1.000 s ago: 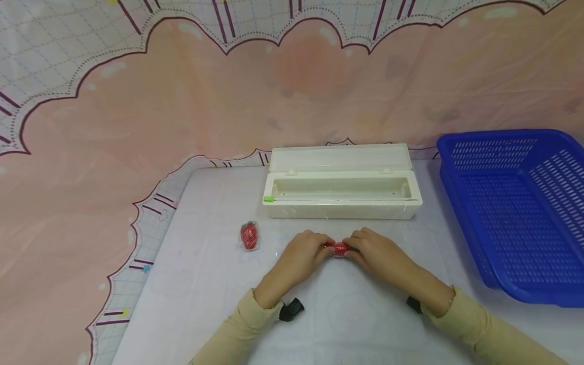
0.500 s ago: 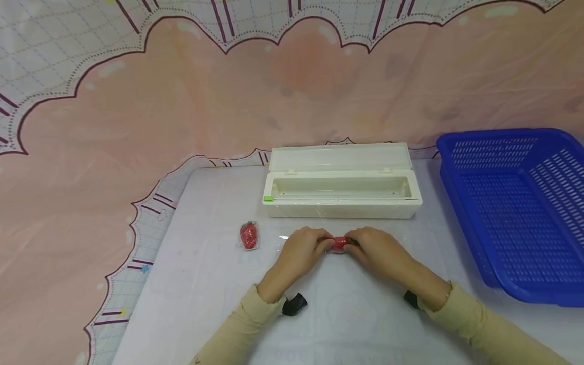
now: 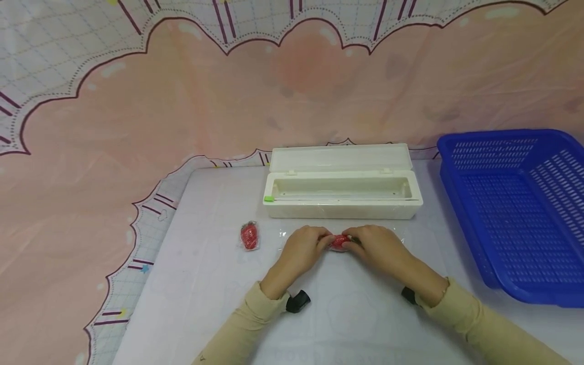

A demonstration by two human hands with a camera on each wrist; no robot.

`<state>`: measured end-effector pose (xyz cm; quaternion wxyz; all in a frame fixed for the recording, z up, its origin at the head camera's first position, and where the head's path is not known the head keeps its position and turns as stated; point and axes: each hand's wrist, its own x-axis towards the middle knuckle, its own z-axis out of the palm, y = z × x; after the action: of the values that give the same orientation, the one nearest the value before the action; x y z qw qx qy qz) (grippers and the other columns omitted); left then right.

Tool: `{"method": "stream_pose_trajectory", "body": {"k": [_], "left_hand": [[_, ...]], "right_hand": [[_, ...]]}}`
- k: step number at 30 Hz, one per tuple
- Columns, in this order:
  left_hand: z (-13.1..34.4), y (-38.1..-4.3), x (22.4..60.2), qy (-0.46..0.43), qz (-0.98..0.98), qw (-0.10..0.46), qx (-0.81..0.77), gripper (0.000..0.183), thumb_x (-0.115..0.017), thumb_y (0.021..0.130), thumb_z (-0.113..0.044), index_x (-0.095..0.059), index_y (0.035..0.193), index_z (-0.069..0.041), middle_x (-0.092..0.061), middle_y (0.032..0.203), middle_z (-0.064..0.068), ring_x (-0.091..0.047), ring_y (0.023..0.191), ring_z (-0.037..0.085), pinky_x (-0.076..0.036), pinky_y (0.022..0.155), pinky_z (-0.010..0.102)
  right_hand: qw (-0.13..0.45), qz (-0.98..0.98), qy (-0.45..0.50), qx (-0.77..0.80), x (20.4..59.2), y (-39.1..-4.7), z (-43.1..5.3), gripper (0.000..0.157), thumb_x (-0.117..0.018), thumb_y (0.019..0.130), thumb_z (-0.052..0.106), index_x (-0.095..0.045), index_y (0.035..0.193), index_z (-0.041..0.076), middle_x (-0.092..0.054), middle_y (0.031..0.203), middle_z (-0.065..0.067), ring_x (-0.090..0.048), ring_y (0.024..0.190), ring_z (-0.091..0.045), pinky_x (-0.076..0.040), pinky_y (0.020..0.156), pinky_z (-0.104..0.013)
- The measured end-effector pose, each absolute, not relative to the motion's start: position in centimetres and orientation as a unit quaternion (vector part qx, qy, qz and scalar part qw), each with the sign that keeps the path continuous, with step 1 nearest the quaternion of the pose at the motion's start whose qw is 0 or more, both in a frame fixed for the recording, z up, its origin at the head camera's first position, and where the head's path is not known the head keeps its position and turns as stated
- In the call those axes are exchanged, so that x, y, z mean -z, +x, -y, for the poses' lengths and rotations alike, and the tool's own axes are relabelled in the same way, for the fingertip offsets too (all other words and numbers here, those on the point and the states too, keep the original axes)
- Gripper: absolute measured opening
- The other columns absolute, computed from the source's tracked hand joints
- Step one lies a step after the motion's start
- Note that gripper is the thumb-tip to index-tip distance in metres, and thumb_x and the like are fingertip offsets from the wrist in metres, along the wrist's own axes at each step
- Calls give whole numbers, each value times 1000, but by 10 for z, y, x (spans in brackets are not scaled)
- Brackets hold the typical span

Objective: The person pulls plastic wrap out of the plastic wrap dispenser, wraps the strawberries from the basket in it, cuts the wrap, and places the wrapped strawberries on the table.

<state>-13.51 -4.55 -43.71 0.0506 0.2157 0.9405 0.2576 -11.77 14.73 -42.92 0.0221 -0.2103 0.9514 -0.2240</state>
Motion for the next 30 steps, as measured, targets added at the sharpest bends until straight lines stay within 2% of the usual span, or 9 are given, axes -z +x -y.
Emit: {"method": "stream_pose_trajectory", "body": {"k": [3,7,10,17,30], "left_hand": [[46,-135,438,209,-943,29,-259,17,-67,95,-27,-78,100,-14,-75,94,-2,-67,88,16,-53,76,33],[48,-133,437,221,-937,-18,-270,13,-76,88,-22,-78,99,-15,-74,98,-3,-67,94,16,-53,81,33],[47,-132,437,254,-927,-45,-271,16,-79,85,-20,-78,100,-15,-74,101,-3,-66,99,17,-52,87,33],[45,-132,439,278,-923,-20,-264,30,-83,81,-19,-75,109,-12,-70,108,-1,-63,105,17,-51,93,32],[43,-139,444,279,-925,-25,-257,28,-82,83,-18,-76,110,-11,-71,105,0,-62,100,17,-51,88,30]], "right_hand": [[23,-952,-206,226,429,-119,-147,20,-73,90,23,-77,106,11,-76,97,-1,-72,89,-22,-57,72,-41],[20,-950,-206,232,430,-122,-147,20,-74,89,25,-78,105,13,-76,96,0,-72,91,-22,-57,73,-42],[19,-950,-204,237,430,-124,-146,19,-73,90,24,-79,104,13,-76,96,1,-72,90,-21,-56,73,-42],[13,-954,-199,222,431,-126,-144,16,-71,92,22,-77,99,9,-74,87,0,-68,77,-18,-54,63,-39],[-30,-961,-170,218,432,-126,-143,16,-78,86,24,-76,92,10,-73,80,0,-67,70,-15,-51,55,-31]]}}
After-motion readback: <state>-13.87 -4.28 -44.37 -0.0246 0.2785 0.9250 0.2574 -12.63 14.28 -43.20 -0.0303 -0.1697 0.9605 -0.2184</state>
